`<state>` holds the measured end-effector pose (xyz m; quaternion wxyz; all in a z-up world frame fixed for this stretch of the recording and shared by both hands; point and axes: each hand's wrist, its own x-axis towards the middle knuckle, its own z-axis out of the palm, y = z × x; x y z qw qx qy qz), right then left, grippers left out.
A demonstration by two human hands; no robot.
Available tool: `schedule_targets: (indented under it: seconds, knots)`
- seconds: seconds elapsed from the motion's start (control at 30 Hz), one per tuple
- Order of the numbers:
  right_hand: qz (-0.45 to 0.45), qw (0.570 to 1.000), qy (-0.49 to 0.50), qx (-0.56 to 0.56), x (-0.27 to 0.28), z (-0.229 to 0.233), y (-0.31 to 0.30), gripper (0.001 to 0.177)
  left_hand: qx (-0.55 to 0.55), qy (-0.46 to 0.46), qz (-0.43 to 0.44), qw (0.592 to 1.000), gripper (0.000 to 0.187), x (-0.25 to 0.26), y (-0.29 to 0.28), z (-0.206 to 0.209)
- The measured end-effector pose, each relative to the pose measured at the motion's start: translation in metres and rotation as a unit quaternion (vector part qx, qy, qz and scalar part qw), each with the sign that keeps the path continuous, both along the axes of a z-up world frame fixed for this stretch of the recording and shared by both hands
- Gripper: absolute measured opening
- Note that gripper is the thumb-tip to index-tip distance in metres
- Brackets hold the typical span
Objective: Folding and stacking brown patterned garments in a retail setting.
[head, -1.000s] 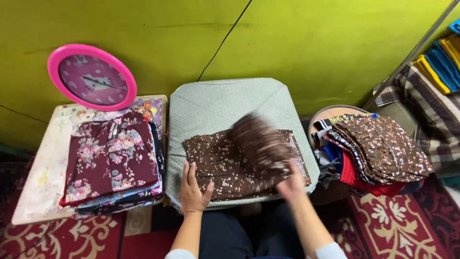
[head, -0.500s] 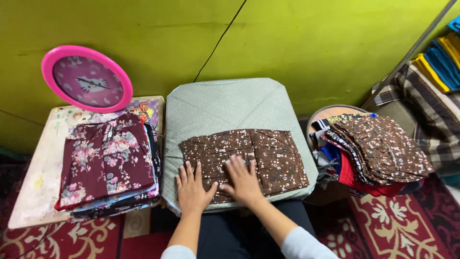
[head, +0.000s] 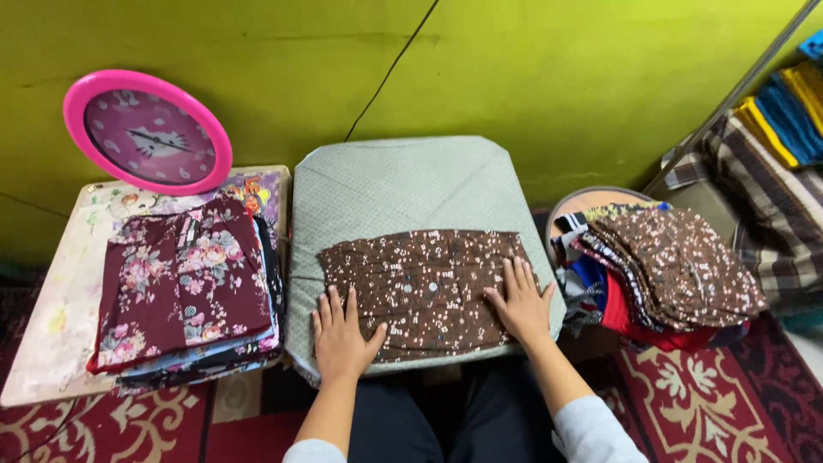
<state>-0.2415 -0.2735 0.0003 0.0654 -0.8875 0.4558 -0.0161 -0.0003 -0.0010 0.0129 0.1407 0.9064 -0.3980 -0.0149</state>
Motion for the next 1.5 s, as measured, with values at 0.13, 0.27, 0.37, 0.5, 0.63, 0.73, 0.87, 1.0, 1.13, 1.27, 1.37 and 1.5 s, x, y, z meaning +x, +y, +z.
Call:
schedule_targets:
  seconds: [0.13,0.27,0.37,0.5,0.63,0.73,0.87,1.0,1.13,1.27,1.37,1.5]
  knots:
    - [-0.05,0.998,-0.015,0.027,0.031,0.027,0.029,0.091,-0.011,-0.029,0.007,0.999,0.099,-0.001,-0.002,-0.012]
    - [0.158,0.984,-0.081,-0.016,0.083,0.01,0.06,0.095,-0.034,-0.11,0.014,0.993,0.101,0.002,-0.005,-0.03]
    - [0.256,0.964,-0.044,-0.054,0.108,-0.013,0.063,0.1,-0.031,-0.116,0.012,0.993,0.102,0.004,-0.001,-0.034]
    - [0.235,0.967,0.095,-0.002,0.105,0.013,0.028,0.102,-0.005,-0.09,0.007,0.996,0.1,0.006,-0.003,-0.032]
    - [0.172,0.976,0.132,0.023,0.081,0.018,-0.011,0.087,0.056,-0.076,0.009,0.995,0.099,0.003,-0.005,-0.018]
    - [0.059,0.998,-0.007,0.014,0.072,0.004,-0.023,0.08,-0.026,-0.026,0.018,0.999,0.096,0.0,-0.002,-0.009]
    - [0.103,0.994,-0.029,0.003,0.068,0.022,0.033,0.097,-0.023,-0.026,0.012,0.999,0.097,0.004,-0.001,-0.015]
    - [0.235,0.971,0.046,0.009,0.039,0.019,0.09,0.104,-0.005,0.004,0.008,1.0,0.096,0.003,-0.001,-0.009]
    - [0.181,0.979,0.086,0.023,0.003,0.03,0.076,0.096,-0.006,0.0,0.004,1.0,0.097,0.002,-0.001,-0.007]
    - [0.093,0.994,0.063,0.003,-0.029,0.012,0.053,0.091,-0.01,-0.013,0.003,1.0,0.097,0.001,0.0,-0.007]
    - [0.089,0.995,0.051,-0.008,-0.035,0.004,0.05,0.091,-0.007,-0.008,0.003,1.0,0.096,0.0,0.0,-0.005]
    - [0.086,0.995,0.045,0.002,-0.033,0.003,0.049,0.091,0.002,0.001,0.002,1.0,0.096,0.0,0.001,0.002]
